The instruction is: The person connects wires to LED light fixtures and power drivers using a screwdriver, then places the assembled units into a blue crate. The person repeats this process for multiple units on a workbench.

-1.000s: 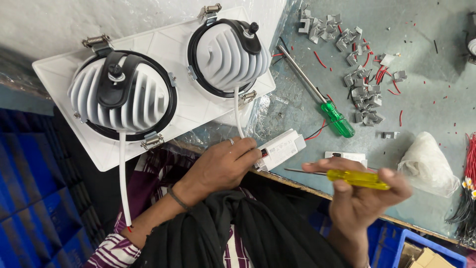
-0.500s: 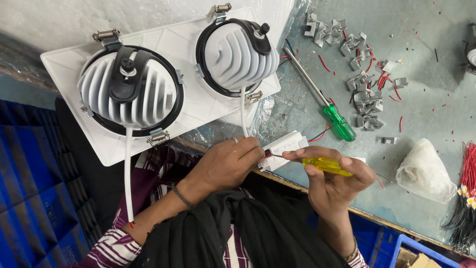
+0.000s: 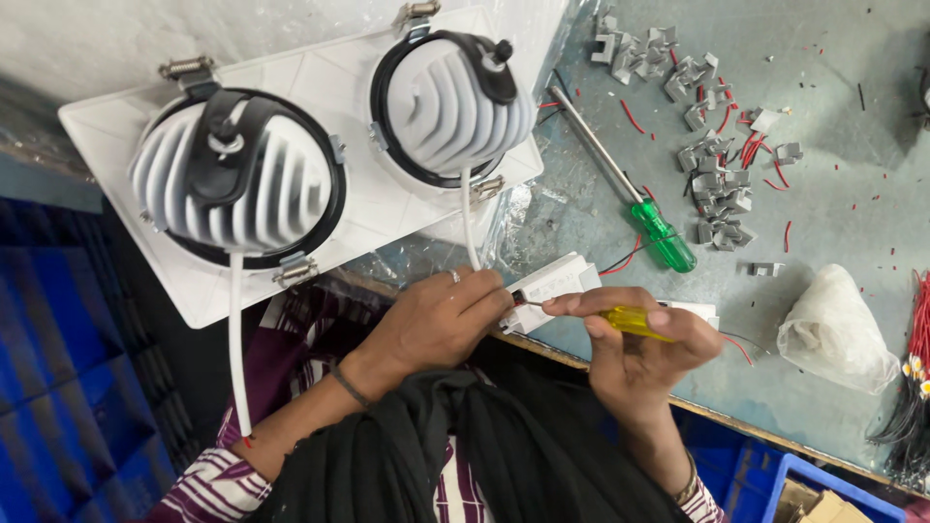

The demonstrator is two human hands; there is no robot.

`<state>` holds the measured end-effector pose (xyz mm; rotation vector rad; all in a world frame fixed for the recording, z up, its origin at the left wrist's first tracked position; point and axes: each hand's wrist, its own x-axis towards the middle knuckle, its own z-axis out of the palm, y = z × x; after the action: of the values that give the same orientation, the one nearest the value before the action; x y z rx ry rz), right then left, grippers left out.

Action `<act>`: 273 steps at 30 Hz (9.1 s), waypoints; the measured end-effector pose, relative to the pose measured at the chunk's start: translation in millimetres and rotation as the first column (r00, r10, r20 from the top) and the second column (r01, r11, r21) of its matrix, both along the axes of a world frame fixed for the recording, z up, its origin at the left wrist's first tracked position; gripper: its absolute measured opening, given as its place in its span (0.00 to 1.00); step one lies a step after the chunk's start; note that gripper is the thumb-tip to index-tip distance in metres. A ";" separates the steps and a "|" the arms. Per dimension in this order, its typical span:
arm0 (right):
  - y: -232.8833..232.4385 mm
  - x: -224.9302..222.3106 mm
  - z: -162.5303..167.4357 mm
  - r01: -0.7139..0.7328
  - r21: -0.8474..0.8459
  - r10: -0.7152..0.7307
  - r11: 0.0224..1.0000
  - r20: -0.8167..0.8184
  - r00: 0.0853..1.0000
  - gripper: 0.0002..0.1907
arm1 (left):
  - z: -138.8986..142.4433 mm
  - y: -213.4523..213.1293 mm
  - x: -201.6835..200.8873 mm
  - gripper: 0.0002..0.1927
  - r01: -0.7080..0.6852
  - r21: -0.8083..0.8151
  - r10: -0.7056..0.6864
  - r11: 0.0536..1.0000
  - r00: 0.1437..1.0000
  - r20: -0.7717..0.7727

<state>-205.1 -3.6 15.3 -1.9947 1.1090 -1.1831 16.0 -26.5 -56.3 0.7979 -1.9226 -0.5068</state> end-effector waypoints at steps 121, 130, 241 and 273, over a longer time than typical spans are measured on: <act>-18.2 3.1 36.0 0.128 0.182 -0.077 0.975 -0.264 0.962 0.18 | 71.2 4.8 14.6 0.14 -0.182 -0.143 0.208 0.973 0.959 0.192; -23.6 4.1 22.5 0.028 0.141 0.000 0.990 -0.198 0.980 0.16 | 52.7 -5.3 6.7 0.04 -0.127 0.200 0.150 0.971 0.983 -0.107; 15.3 -29.2 13.8 0.001 0.206 0.006 0.979 -0.036 0.999 0.33 | -4.2 13.9 9.3 0.06 -0.105 0.233 0.153 0.967 0.968 -0.198; -26.8 9.6 19.4 -0.261 0.119 0.259 0.958 0.028 0.965 0.31 | 9.0 9.9 9.9 0.06 -0.075 0.294 0.137 0.953 0.970 -0.199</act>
<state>-195.5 -30.4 34.6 -1.9652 0.8582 -0.9667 25.9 -16.6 -47.3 0.9823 -1.6151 -0.7837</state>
